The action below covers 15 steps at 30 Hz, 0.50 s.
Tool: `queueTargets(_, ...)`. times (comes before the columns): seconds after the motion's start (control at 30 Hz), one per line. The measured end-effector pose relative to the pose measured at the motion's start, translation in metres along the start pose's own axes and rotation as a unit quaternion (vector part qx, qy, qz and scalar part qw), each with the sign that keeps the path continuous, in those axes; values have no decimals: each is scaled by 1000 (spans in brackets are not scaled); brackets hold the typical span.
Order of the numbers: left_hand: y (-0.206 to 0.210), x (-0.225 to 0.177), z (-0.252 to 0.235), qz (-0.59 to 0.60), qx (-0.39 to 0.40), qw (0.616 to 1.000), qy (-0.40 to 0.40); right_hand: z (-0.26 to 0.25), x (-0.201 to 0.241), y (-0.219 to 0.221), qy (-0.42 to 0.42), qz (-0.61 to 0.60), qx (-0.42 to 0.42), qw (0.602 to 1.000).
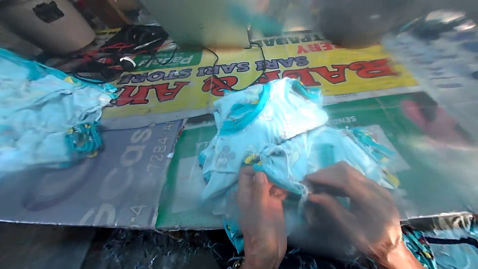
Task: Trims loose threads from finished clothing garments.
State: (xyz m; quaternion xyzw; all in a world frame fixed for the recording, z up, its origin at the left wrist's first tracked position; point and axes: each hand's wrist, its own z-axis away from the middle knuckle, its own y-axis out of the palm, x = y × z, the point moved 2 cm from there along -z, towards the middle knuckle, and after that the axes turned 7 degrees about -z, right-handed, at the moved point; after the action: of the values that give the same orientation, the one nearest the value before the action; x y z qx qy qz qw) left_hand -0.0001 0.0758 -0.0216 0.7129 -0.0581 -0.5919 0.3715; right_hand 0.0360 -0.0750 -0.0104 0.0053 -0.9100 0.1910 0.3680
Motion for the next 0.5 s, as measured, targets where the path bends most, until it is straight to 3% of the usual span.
queueTargets(0.23,1,0,0,-13,1,1000,2,1,-4,-1,1,-23,0,1000)
queueTargets(0.5,-1,4,-1,-37,28,999,29,-2,-11,-8,82,-175,64,979)
